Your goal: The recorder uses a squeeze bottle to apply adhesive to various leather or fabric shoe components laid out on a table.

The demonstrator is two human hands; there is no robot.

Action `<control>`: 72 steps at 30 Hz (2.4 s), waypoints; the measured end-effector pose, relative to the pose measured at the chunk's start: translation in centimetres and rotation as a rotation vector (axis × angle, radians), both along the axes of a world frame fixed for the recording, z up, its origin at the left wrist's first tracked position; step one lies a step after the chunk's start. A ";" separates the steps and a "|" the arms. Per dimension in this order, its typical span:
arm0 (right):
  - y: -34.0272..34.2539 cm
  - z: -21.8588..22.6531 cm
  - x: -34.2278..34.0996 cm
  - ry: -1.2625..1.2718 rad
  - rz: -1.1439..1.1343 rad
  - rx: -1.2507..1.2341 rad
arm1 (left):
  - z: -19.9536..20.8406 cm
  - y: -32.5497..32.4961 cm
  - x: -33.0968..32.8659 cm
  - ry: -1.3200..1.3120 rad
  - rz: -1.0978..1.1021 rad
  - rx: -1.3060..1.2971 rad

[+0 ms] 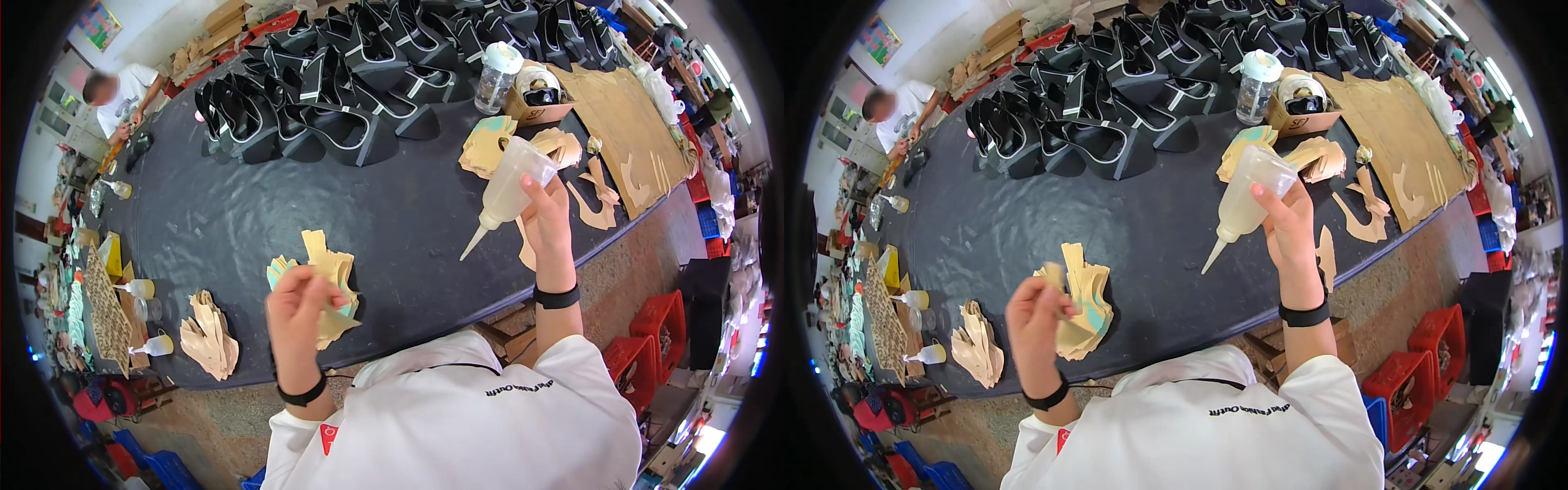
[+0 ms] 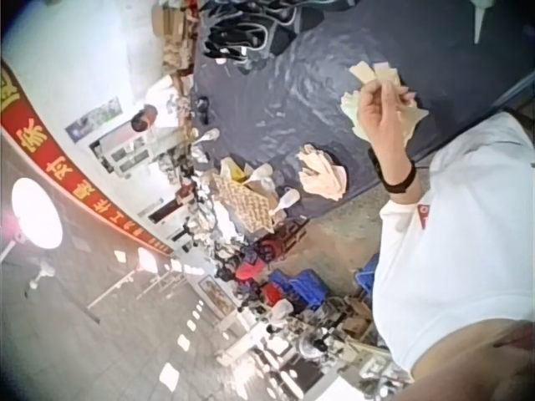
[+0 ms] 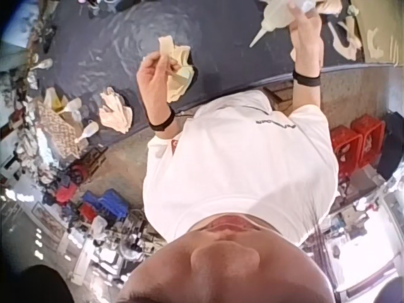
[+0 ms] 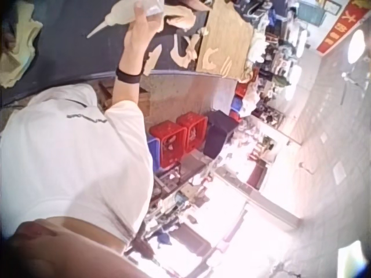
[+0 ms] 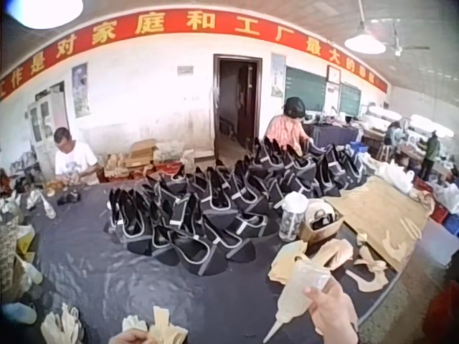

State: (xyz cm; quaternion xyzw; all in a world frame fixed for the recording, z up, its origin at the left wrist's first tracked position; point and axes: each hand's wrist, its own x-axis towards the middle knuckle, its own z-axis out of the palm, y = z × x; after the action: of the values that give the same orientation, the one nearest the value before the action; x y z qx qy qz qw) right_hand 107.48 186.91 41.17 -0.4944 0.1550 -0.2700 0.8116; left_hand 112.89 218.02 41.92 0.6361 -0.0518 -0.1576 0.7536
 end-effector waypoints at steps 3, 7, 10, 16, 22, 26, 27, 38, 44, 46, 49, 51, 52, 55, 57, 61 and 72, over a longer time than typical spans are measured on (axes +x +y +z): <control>0.3 0.3 0.1 -0.005 0.000 0.004 | -0.2 -2.6 -0.5 0.125 -0.165 -0.029; 0.2 0.1 0.1 0.001 -0.072 0.009 | -1.9 -4.8 -0.3 0.182 -0.283 -0.035; 0.2 0.4 -0.1 -0.018 -0.069 0.038 | -2.6 -5.4 -0.3 0.241 -0.339 -0.071; 0.6 0.9 0.3 -0.034 0.011 0.099 | -2.4 -6.2 -0.2 0.244 -0.306 0.016; 1.5 2.3 1.4 -0.085 0.106 0.294 | -2.1 -6.3 0.4 0.211 -0.308 0.071; 2.1 1.4 2.4 -0.098 0.139 0.331 | -1.9 -5.7 -0.1 0.223 -0.292 0.015; 2.0 0.7 2.3 -0.093 0.122 0.299 | -2.1 -5.6 -0.3 0.224 -0.290 0.037; 1.2 -0.1 2.5 -0.142 0.020 0.304 | -2.1 -5.7 -0.6 0.261 -0.281 0.039; 1.9 1.5 2.5 -0.123 -0.028 0.191 | -1.5 -6.0 0.2 0.244 -0.268 -0.019; 1.8 1.3 2.3 -0.110 -0.057 0.159 | -1.6 -6.5 0.2 0.258 -0.269 -0.025; 1.4 1.2 1.9 -0.107 -0.080 0.164 | -1.6 -7.0 -0.3 0.257 -0.259 -0.036; 1.2 1.1 1.6 -0.106 -0.076 0.161 | -1.5 -7.3 -0.5 0.250 -0.257 -0.040; 1.1 1.0 1.6 -0.105 -0.078 0.161 | -1.4 -7.4 -0.5 0.258 -0.257 -0.028; 0.8 0.7 1.5 -0.091 -0.094 0.145 | -1.6 -7.6 -0.5 0.253 -0.266 -0.013; 0.6 0.7 1.5 -0.094 -0.085 0.143 | -1.7 -7.7 -0.5 0.239 -0.272 -0.009; 0.6 0.9 1.8 -0.096 -0.081 0.149 | -1.5 -7.9 -0.4 0.249 -0.273 -0.013; -0.4 0.0 1.6 -0.028 -0.035 0.101 | -1.7 -8.5 -0.2 0.199 -0.221 -0.017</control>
State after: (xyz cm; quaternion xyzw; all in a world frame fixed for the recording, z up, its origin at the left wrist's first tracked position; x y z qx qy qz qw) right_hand 109.12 186.53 41.18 -0.4462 0.1658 -0.2827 0.8327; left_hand 112.73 209.55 40.22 0.6012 -0.0477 -0.3016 0.7385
